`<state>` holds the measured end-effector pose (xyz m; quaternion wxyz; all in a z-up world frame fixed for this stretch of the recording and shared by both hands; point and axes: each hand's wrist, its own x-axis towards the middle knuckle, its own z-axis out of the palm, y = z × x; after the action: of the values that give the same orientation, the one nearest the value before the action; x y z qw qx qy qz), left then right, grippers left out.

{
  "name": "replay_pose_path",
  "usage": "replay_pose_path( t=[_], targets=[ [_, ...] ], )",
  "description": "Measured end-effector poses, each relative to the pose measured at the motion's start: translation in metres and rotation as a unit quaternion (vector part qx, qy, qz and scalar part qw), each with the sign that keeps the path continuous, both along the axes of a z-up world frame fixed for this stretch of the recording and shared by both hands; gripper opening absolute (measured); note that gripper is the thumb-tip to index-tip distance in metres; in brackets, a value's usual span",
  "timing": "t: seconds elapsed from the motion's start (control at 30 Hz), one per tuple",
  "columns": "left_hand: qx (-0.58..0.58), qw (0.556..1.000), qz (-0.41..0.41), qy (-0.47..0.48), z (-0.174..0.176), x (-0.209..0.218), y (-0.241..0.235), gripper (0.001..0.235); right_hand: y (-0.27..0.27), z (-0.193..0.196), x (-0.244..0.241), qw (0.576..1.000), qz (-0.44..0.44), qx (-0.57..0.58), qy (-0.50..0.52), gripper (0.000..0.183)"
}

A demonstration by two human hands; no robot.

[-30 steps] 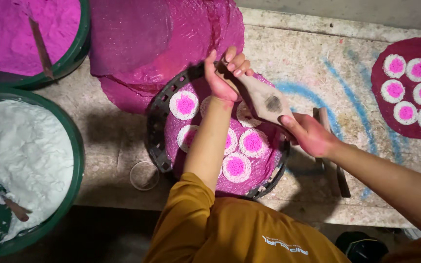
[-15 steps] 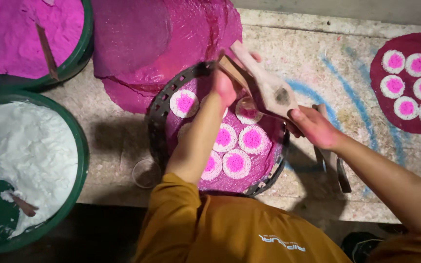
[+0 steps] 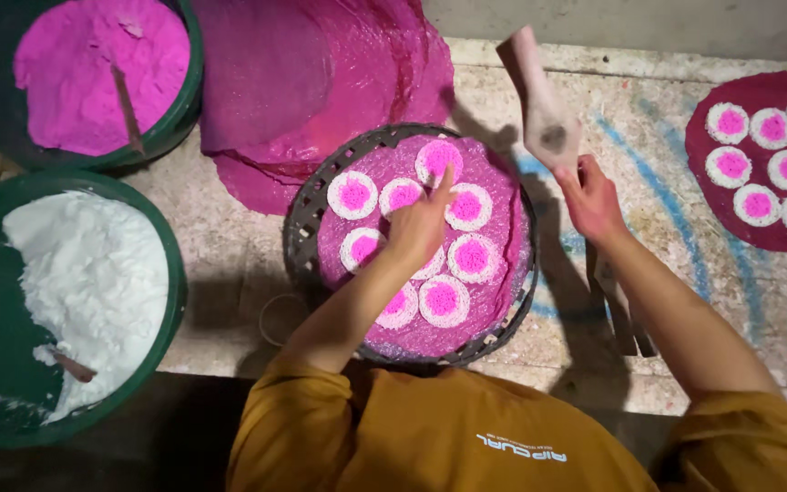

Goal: The person uses a wooden mold to scoop pink and white dough, presses it into a circular metal cutter on a tray, and releases the formed dough rings. The process is repeated to create multiple dough pieces.

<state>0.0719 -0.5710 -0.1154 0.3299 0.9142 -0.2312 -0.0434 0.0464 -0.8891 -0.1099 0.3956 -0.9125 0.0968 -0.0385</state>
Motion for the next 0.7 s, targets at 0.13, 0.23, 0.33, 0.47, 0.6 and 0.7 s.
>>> replay_pose_path(
  t=[0.13,0.23,0.33,0.47,0.6,0.7],
  targets=[
    [0.251,0.963,0.054,0.086,0.044,-0.038,0.041,0.051,-0.003,-0.018,0.022,0.989,-0.066,-0.133,0.008,0.073],
    [-0.02,0.972,0.183,-0.148,0.053,-0.078,0.082,0.035,-0.001,-0.04,0.023,0.977,-0.076,-0.2,0.014,0.075],
    [-0.062,0.947,0.305,-0.08,0.051,-0.111,0.126,0.028,0.002,-0.058,0.024,0.965,-0.072,-0.254,0.018,0.073],
    [-0.069,0.932,0.347,-0.075,0.039,-0.136,0.161,0.026,-0.002,-0.072,0.024,0.957,-0.059,-0.284,0.025,0.075],
    [-0.092,0.938,0.329,-0.064,0.026,-0.134,0.173,0.028,0.007,-0.073,0.028,0.923,-0.078,-0.363,-0.098,0.072],
    [-0.058,0.948,0.306,-0.072,0.017,-0.116,0.169,0.031,0.019,-0.066,0.019,0.954,-0.05,-0.21,-0.209,0.059]
  ],
)
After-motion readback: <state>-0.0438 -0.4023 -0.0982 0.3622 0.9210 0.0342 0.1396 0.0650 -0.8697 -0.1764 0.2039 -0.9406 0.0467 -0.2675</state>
